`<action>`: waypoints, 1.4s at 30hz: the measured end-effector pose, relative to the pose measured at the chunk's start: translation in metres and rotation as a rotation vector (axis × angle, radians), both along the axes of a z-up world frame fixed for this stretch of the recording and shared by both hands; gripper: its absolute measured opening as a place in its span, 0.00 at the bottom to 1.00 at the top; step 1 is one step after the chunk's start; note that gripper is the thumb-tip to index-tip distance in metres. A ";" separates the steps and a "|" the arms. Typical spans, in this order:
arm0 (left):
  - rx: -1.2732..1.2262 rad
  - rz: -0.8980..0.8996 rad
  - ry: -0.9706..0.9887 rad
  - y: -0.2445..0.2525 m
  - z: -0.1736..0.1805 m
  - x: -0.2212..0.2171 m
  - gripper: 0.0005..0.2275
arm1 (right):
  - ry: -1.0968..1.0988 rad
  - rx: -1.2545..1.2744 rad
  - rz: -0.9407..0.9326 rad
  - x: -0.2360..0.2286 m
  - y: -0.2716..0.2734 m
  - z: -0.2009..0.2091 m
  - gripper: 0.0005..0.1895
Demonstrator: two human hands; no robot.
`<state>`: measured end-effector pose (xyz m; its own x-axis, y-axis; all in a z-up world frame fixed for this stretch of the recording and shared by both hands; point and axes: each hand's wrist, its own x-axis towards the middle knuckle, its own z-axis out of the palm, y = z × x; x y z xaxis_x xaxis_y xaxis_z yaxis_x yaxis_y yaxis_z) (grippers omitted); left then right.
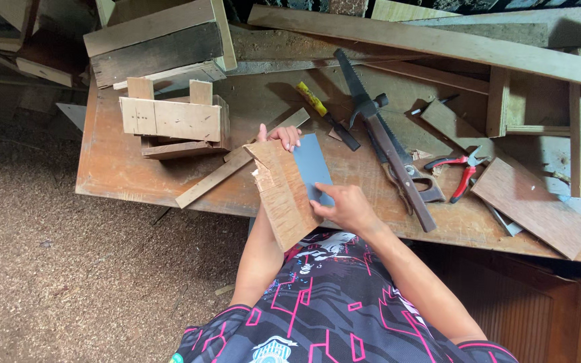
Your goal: The person uses a hammer and a yellow-handled chisel to carve and shape a small wooden block on a workbench. They then use a hand saw to cut a rectangular piece of wood. The workbench is cluttered with various tools and wood pieces.
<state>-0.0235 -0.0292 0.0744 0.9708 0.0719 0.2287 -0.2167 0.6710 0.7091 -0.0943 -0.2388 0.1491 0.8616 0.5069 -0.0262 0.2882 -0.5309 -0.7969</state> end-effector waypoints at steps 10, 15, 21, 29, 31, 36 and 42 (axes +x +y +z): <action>0.034 0.008 0.055 -0.006 -0.006 0.008 0.31 | 0.089 0.025 -0.034 -0.001 0.004 0.004 0.22; 0.057 0.049 0.096 -0.010 -0.012 0.010 0.30 | 0.040 0.049 -0.029 0.000 0.002 0.004 0.20; 0.082 0.024 0.085 -0.009 -0.030 0.016 0.31 | 0.000 0.039 0.012 0.000 0.001 -0.004 0.19; 0.030 -0.043 0.099 -0.010 -0.015 0.011 0.30 | 0.095 0.091 -0.061 0.008 -0.011 -0.018 0.14; 0.015 -0.034 0.139 -0.011 -0.015 0.008 0.31 | 0.127 0.026 -0.093 0.011 -0.019 -0.025 0.13; -0.085 -0.101 0.193 0.011 -0.049 0.008 0.33 | 0.017 0.085 -0.355 0.026 -0.059 -0.039 0.12; -0.127 -0.172 0.203 0.035 -0.127 0.020 0.33 | -0.204 -0.513 -0.484 0.024 -0.115 -0.045 0.19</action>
<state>-0.0034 0.0055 -0.0527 0.9963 -0.0817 0.0282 0.0453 0.7717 0.6344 -0.0700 -0.3539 0.1044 0.9990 0.0353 0.0271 0.0429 -0.9284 -0.3692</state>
